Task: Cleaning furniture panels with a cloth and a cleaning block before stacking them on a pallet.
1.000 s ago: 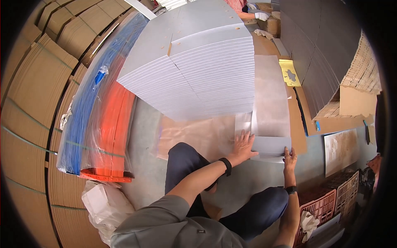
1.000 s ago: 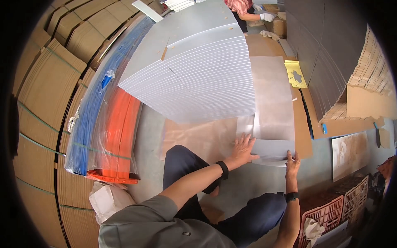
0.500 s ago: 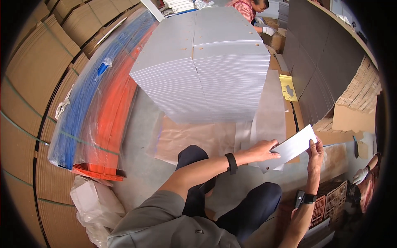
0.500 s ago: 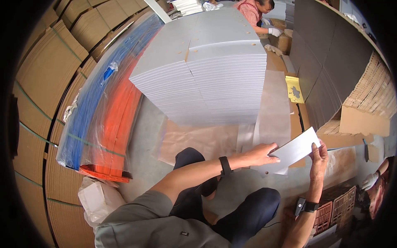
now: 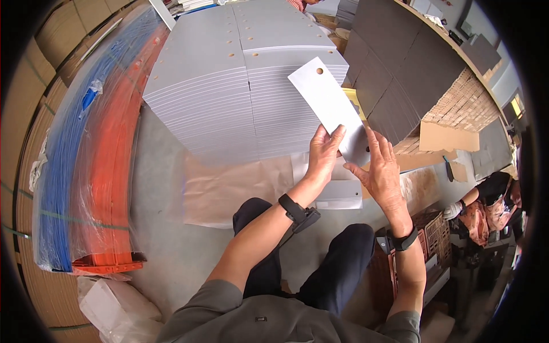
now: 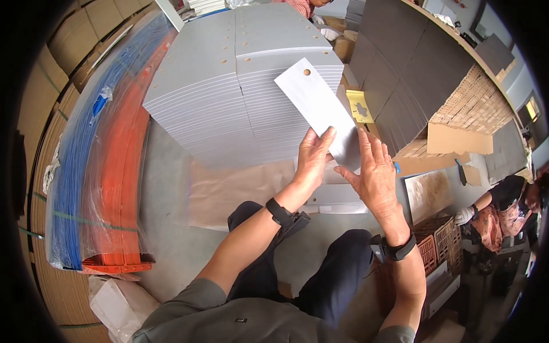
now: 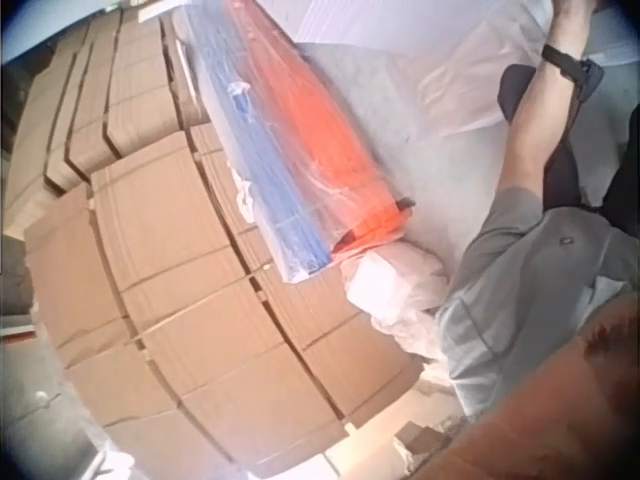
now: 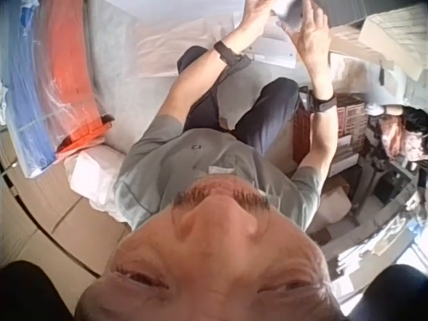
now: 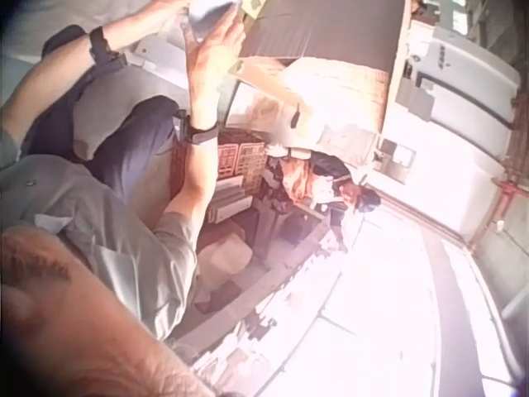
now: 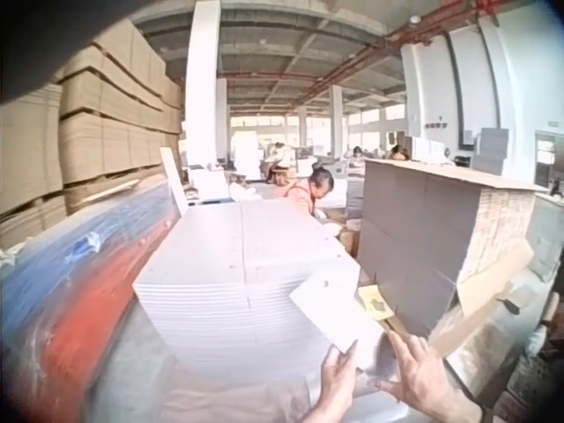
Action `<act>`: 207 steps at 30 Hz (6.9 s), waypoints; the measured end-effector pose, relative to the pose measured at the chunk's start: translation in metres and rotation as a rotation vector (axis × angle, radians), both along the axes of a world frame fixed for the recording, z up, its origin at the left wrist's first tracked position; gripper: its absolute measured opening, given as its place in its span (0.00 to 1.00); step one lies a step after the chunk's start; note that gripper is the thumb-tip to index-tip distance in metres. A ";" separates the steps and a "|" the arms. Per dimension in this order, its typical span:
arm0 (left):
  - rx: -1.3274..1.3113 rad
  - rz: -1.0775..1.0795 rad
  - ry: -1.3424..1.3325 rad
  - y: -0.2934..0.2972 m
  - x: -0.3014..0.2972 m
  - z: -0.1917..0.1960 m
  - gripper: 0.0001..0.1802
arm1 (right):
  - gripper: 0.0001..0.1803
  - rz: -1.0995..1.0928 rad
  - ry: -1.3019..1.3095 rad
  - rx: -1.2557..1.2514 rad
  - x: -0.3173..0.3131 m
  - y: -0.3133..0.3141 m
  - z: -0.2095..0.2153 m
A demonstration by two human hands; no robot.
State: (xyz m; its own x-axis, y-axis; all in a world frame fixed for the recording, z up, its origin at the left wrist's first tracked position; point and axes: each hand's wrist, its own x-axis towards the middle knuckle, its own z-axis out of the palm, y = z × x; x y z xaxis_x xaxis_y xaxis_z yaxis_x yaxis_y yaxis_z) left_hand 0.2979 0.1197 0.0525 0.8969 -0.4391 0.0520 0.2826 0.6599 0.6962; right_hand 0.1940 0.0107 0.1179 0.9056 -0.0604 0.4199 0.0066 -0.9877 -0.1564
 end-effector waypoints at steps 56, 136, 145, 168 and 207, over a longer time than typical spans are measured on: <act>0.522 0.512 -0.710 0.086 0.060 0.006 0.15 | 0.47 0.169 -0.053 0.707 0.221 -0.072 0.039; 0.861 -0.881 0.024 0.039 0.023 -0.278 0.45 | 0.36 -0.697 0.165 0.816 -0.046 -0.184 -0.375; 1.026 -0.726 0.151 0.058 0.062 -0.342 0.37 | 0.38 -0.635 0.272 0.981 -0.007 -0.148 -0.386; 1.024 -0.610 0.070 0.047 0.032 -0.298 0.34 | 0.52 -0.498 0.767 1.400 -0.060 -0.160 -0.311; 1.166 -0.429 -0.721 0.044 0.070 -0.316 0.69 | 0.71 0.010 0.169 0.817 -0.011 -0.168 -0.397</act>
